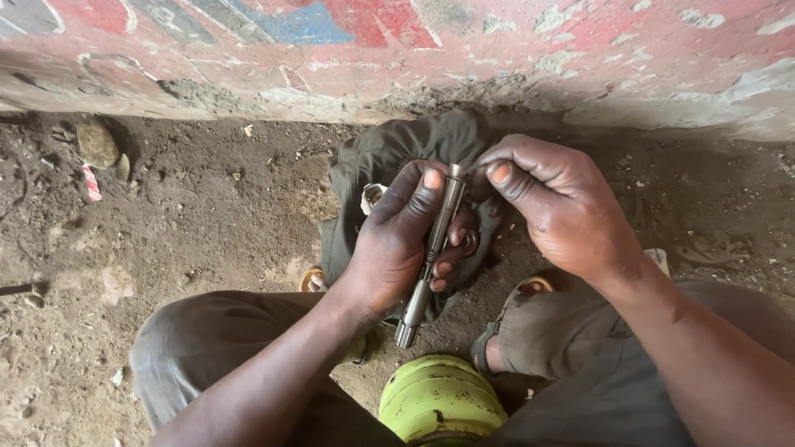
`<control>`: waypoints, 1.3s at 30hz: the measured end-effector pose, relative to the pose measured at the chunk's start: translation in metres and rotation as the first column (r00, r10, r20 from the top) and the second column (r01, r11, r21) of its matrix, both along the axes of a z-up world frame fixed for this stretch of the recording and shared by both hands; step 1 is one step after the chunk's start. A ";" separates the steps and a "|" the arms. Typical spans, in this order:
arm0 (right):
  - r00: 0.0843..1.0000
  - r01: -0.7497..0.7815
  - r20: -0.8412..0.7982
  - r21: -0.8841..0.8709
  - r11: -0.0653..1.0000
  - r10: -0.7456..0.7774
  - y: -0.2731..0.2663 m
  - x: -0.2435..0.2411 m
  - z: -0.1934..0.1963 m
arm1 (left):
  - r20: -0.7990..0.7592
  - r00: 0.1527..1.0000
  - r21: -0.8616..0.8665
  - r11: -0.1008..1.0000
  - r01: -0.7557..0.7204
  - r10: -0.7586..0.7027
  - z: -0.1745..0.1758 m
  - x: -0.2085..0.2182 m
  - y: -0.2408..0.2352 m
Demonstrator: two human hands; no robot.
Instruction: Reassembling a motorcycle gearbox shaft by sliding gears and spacers onto it in sequence.
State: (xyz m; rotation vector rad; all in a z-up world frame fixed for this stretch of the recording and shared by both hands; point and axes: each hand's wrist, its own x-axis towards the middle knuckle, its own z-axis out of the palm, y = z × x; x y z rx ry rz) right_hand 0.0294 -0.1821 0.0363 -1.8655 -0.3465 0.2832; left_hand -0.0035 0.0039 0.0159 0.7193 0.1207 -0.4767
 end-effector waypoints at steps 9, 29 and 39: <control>0.995 -0.096 -0.026 0.065 0.993 0.098 -0.008 0.007 -0.005 | -0.019 1.000 -0.085 0.996 -0.008 0.006 0.003 -0.001 -0.003; 0.944 -0.186 -0.249 0.141 0.972 0.217 -0.012 0.022 -0.020 | -0.106 0.992 -0.022 0.997 0.068 -0.070 -0.003 0.011 0.006; 0.985 -0.047 0.154 -0.195 0.980 0.078 -0.004 0.009 -0.020 | -0.257 0.959 -0.146 0.986 0.081 -0.117 -0.012 0.012 0.006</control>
